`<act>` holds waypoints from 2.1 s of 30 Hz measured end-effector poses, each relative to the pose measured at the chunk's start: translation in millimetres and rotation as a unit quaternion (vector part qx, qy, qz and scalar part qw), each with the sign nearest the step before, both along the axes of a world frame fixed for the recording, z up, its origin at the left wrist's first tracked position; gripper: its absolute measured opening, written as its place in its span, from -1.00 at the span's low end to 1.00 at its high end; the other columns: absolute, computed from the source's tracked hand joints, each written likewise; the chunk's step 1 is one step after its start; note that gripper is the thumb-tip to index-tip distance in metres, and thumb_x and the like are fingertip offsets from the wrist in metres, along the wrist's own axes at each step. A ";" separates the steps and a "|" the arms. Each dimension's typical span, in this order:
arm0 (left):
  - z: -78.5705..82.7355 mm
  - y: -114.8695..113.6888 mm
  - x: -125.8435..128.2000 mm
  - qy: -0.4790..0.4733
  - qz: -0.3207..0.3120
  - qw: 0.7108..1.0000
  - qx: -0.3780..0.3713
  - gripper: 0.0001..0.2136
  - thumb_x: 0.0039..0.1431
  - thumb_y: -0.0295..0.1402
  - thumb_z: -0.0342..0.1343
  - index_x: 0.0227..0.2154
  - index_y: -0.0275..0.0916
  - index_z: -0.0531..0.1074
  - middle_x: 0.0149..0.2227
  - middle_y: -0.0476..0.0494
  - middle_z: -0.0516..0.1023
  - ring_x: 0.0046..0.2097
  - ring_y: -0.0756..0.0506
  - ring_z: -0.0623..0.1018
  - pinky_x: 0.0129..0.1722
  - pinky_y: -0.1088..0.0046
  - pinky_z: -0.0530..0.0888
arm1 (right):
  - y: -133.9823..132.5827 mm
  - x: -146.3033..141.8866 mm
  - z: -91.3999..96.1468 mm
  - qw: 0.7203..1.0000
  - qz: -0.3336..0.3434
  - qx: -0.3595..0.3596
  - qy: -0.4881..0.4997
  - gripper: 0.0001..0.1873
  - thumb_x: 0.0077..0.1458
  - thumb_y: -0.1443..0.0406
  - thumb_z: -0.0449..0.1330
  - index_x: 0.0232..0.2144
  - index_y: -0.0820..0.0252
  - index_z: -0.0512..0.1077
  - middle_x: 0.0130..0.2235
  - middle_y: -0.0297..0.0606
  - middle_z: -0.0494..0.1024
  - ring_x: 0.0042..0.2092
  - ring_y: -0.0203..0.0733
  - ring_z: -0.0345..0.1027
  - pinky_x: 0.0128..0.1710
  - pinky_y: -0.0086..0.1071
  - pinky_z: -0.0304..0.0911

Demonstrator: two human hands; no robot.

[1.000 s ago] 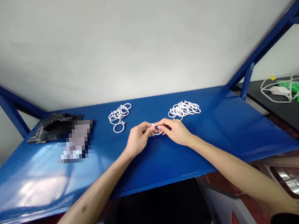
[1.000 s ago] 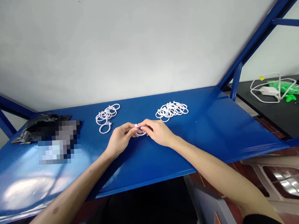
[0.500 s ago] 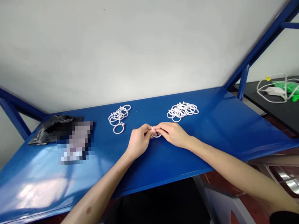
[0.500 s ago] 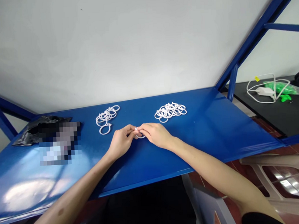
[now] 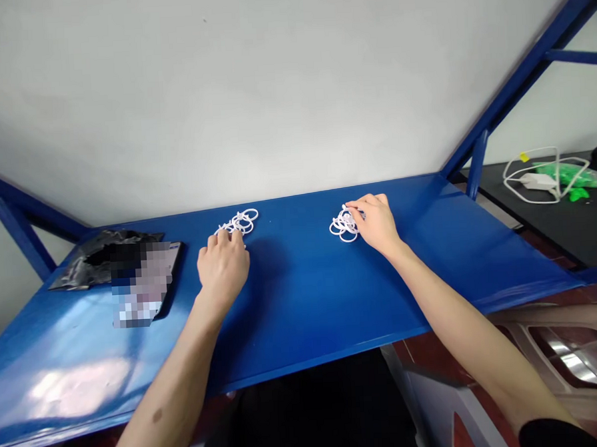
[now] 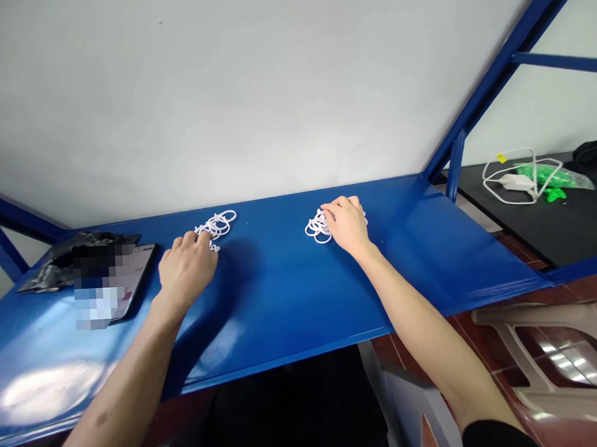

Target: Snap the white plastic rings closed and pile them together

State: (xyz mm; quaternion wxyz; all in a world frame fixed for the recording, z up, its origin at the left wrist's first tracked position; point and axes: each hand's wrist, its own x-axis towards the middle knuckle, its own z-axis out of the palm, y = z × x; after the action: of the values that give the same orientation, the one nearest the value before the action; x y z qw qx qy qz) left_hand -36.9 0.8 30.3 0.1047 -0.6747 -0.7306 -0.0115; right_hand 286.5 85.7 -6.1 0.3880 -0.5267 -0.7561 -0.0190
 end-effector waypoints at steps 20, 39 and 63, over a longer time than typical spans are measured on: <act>-11.0 1.0 17.6 -0.135 -0.056 0.986 -0.079 -0.76 0.35 -0.24 -0.01 -0.12 -0.17 0.53 -0.11 -0.24 0.63 -0.16 -0.27 0.62 -0.30 0.33 0.44 | -47.9 -44.6 14.3 0.989 0.149 0.011 -0.015 -0.76 0.35 0.25 0.11 -0.11 0.04 0.59 -0.18 -0.17 0.60 -0.07 0.04 0.34 0.01 0.02 0.34; -18.1 -10.3 48.9 -0.573 -0.174 0.799 -0.048 -0.72 0.28 -0.07 0.12 -0.19 -0.18 0.47 -0.31 -0.08 0.66 -0.31 -0.09 0.62 -0.25 0.40 0.51 | -69.3 -63.1 13.0 0.952 0.251 -0.157 0.080 -0.83 0.32 0.23 0.17 -0.07 0.09 0.46 -0.25 -0.32 0.66 -0.24 -0.20 0.56 -0.22 -0.35 0.40; -18.9 9.2 17.3 -0.209 -0.027 0.962 0.174 -0.58 0.32 -0.06 0.04 0.08 -0.24 0.42 0.19 -0.43 0.42 0.22 -0.46 0.38 0.22 -0.24 0.24 | -69.0 -60.3 17.9 0.956 0.237 -0.161 0.064 -0.81 0.35 0.22 0.13 -0.08 0.10 0.50 -0.30 -0.34 0.64 -0.36 -0.25 0.51 -0.34 -0.38 0.34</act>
State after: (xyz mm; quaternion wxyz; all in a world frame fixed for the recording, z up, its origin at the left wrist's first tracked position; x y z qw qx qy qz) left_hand -19.6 10.0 11.4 0.0654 -0.6478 -0.7047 -0.2820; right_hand 226.1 16.7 11.7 0.3389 -0.3875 -0.8262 0.2289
